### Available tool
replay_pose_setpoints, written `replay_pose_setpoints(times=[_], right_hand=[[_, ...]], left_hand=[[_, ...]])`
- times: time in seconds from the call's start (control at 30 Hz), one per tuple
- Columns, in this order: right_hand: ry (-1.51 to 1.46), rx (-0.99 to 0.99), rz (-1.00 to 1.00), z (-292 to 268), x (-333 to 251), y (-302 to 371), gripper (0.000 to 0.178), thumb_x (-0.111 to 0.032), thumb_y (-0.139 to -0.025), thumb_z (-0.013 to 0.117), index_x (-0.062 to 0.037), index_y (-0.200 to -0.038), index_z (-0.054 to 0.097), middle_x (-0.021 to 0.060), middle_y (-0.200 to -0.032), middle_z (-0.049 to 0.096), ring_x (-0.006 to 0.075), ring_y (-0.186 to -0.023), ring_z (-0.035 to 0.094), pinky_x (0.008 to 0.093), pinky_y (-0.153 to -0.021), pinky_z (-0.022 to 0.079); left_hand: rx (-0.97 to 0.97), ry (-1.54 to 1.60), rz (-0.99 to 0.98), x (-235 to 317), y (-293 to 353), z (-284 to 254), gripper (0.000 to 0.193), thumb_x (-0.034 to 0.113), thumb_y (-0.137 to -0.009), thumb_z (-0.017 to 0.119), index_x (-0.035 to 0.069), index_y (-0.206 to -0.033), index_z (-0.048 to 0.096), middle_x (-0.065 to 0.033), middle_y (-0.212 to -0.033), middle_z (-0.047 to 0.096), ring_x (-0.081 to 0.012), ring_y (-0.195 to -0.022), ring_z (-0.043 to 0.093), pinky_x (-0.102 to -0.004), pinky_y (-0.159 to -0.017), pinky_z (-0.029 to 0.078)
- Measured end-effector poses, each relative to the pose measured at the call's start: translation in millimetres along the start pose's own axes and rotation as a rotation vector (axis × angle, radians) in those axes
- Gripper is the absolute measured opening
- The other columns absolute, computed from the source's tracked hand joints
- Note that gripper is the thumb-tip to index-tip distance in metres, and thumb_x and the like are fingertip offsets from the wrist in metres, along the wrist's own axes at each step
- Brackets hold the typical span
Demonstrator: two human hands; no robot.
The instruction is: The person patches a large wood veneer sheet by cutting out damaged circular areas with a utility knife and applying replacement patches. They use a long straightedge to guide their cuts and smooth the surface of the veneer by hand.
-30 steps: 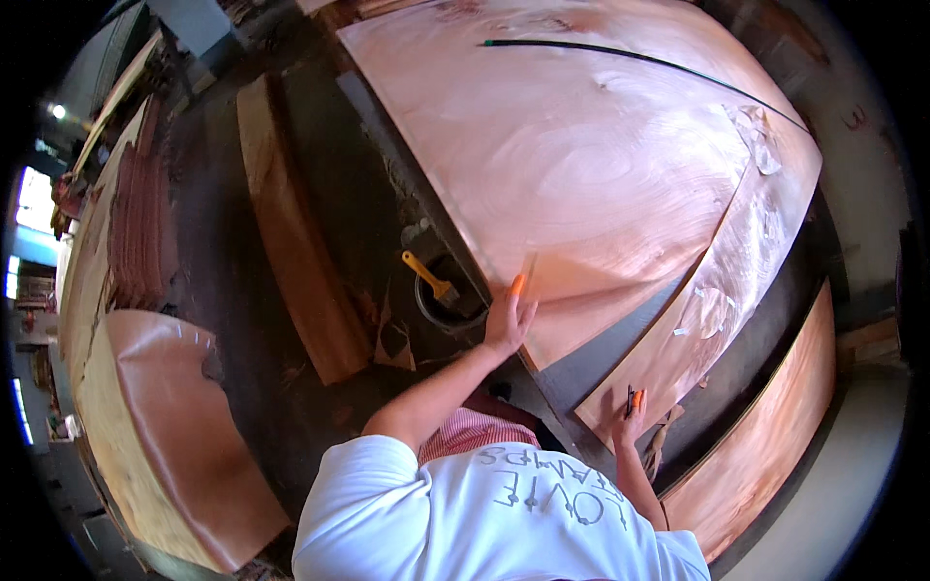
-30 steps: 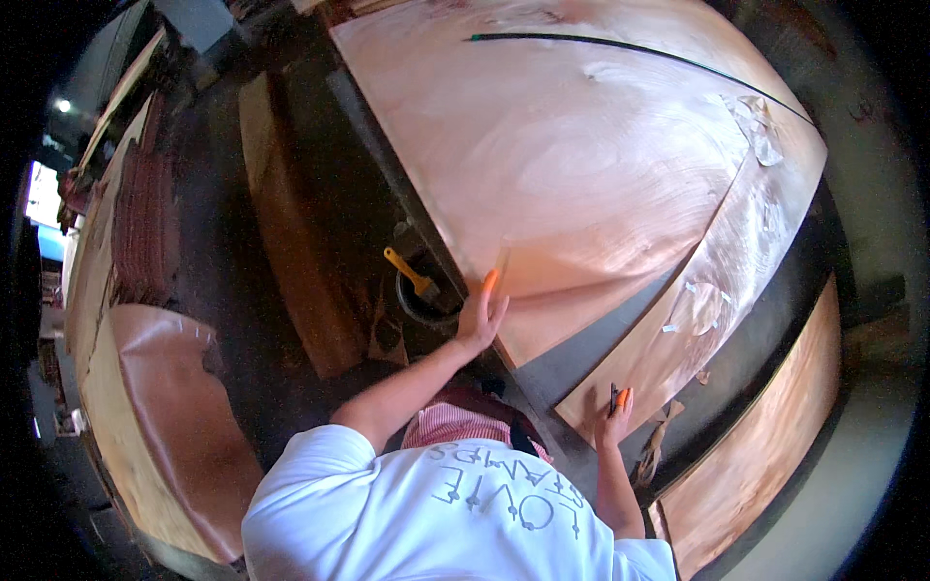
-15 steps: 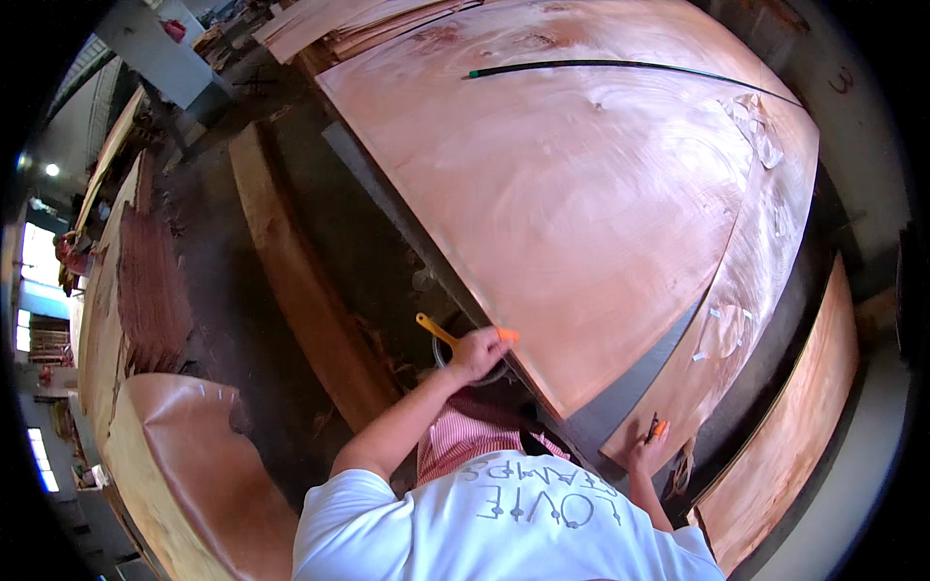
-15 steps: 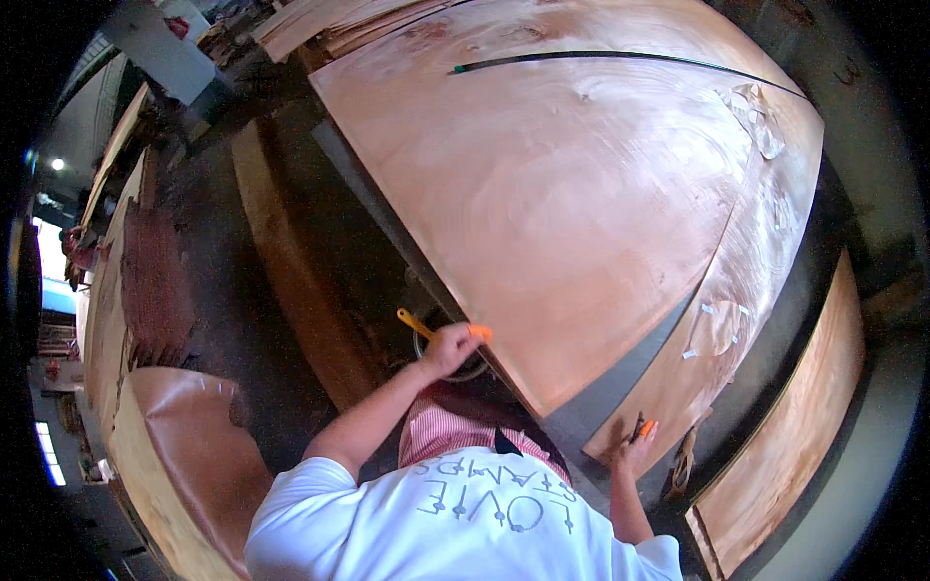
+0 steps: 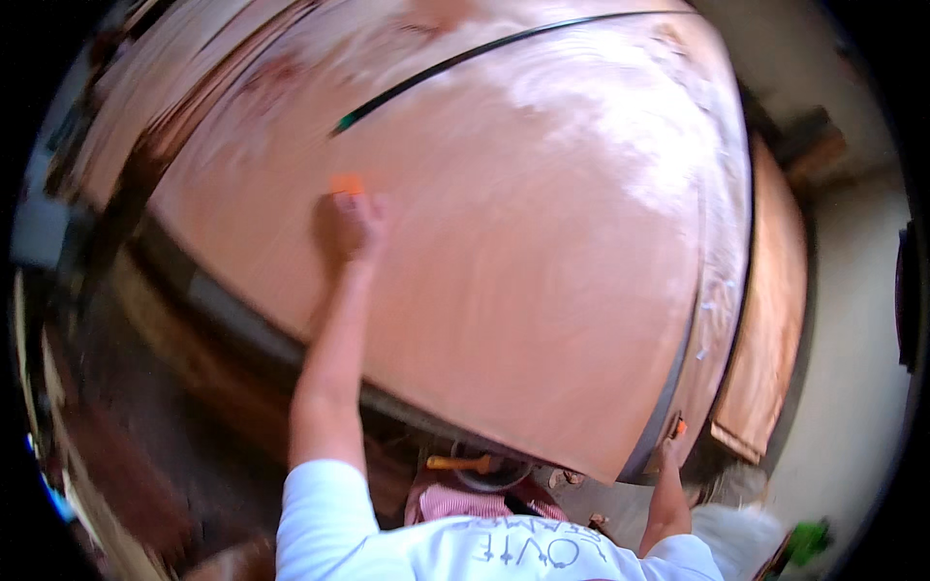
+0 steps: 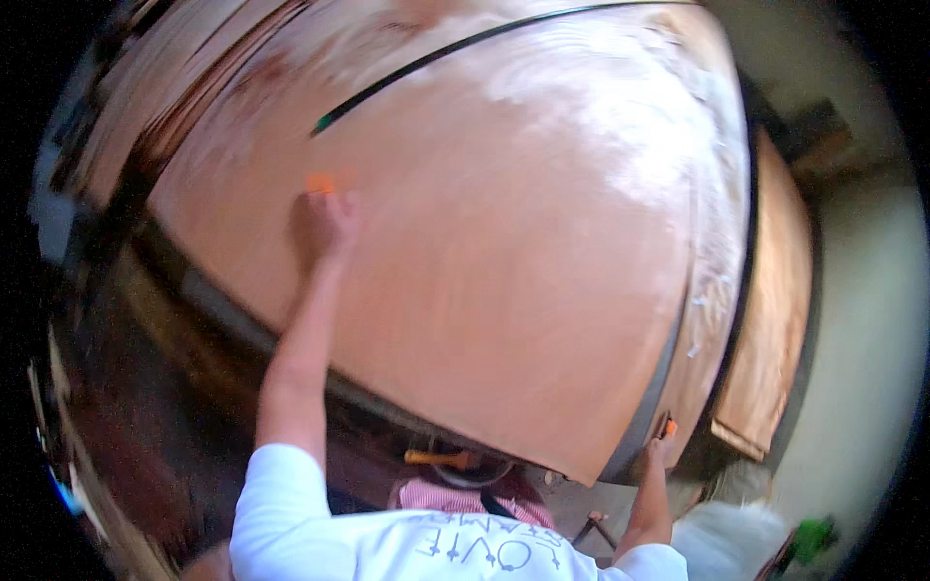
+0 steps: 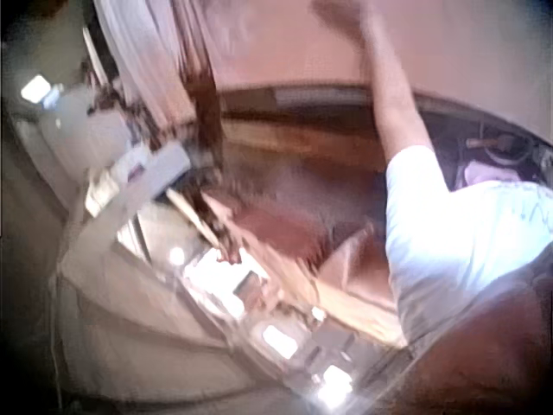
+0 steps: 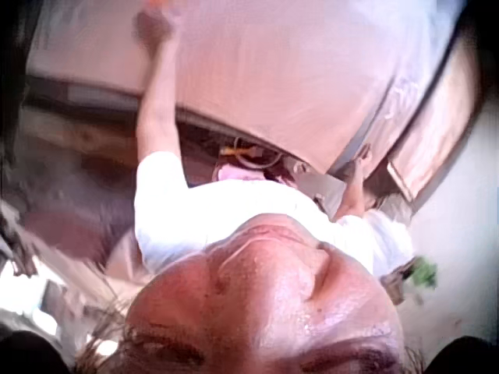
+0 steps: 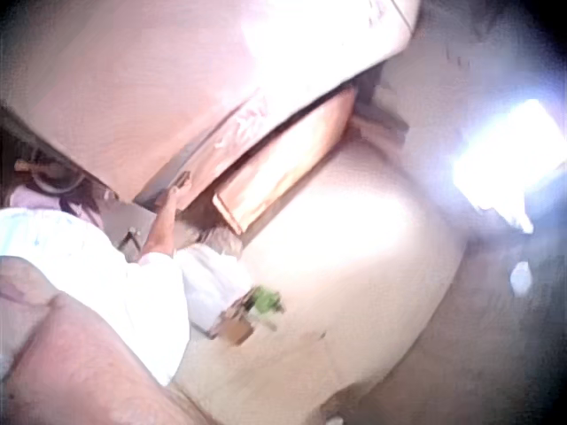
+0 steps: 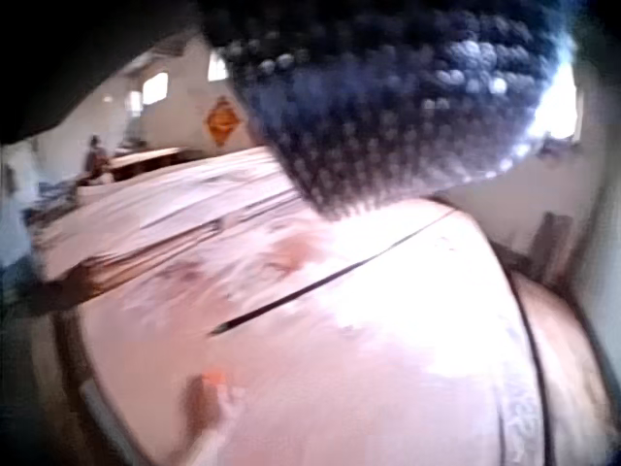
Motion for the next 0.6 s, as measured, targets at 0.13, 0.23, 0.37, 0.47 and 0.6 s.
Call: replay_pose_setpoints(times=[0.13, 0.23, 0.37, 0.47, 0.6], right_hand=[[0.599, 0.223, -0.075, -4.1, -10.4, 2.5, 0.042, -0.002, -0.083, 0.036, -0.0016, -0.125, 0.039, 0.0138, -0.122, 0.047, 0.0287, -0.11, 0.047, 0.0336, -0.094, 0.036], [0.895, 0.305, 0.131, 62.0, -51.4, 40.3, 0.06, 0.006, -0.07, 0.034, -0.0005, -0.129, 0.034, 0.0185, -0.125, 0.044, 0.031, -0.114, 0.044, 0.0336, -0.095, 0.033], [0.865, 0.357, 0.05, 38.1, -61.8, 45.3, 0.058, 0.005, -0.072, 0.035, -0.0009, -0.129, 0.034, 0.0191, -0.124, 0.044, 0.0325, -0.114, 0.043, 0.0343, -0.096, 0.032], [0.98, 0.349, 0.144, 43.5, -56.3, 38.9, 0.057, 0.006, -0.072, 0.034, 0.0013, -0.129, 0.033, 0.0192, -0.127, 0.041, 0.0327, -0.116, 0.041, 0.0345, -0.097, 0.031], [1.018, 0.465, -0.073, 10.8, -47.8, 44.1, 0.058, 0.003, -0.068, 0.037, -0.0035, -0.126, 0.04, 0.0213, -0.099, 0.057, 0.0342, -0.095, 0.055, 0.037, -0.08, 0.042]], left_hand=[[0.203, -0.203, 0.042, -23.6, -66.6, 33.8, 0.044, 0.028, -0.086, 0.044, -0.001, -0.119, 0.043, -0.0226, -0.129, 0.036, -0.0341, -0.121, 0.033, -0.0453, -0.097, 0.03], [0.221, -0.539, 0.212, -6.0, -108.9, 22.7, 0.044, 0.03, -0.088, 0.041, 0.0, -0.121, 0.042, -0.0177, -0.13, 0.037, -0.03, -0.121, 0.035, -0.0433, -0.096, 0.032], [0.225, -0.398, 0.274, -15.9, -138.4, 60.1, 0.045, 0.032, -0.088, 0.042, 0.003, -0.122, 0.043, -0.0153, -0.125, 0.043, -0.0293, -0.117, 0.04, -0.0416, -0.093, 0.034], [0.119, -0.431, 0.143, -26.5, -146.9, 67.5, 0.04, 0.032, -0.084, 0.049, 0.007, -0.117, 0.048, -0.0123, -0.11, 0.051, -0.0291, -0.101, 0.048, -0.0404, -0.084, 0.039], [0.062, -0.499, 0.221, 9.1, -142.0, 68.8, 0.027, 0.026, -0.079, 0.059, 0.005, -0.095, 0.054, -0.0104, -0.091, 0.05, -0.0278, -0.089, 0.049, -0.0388, -0.076, 0.042]])
Point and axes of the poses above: each hand's wrist, its own y-axis away from the middle knuckle, its own z-axis out of the palm, x = y × z, the point moved 8 cm from there along -y, towards the middle knuckle
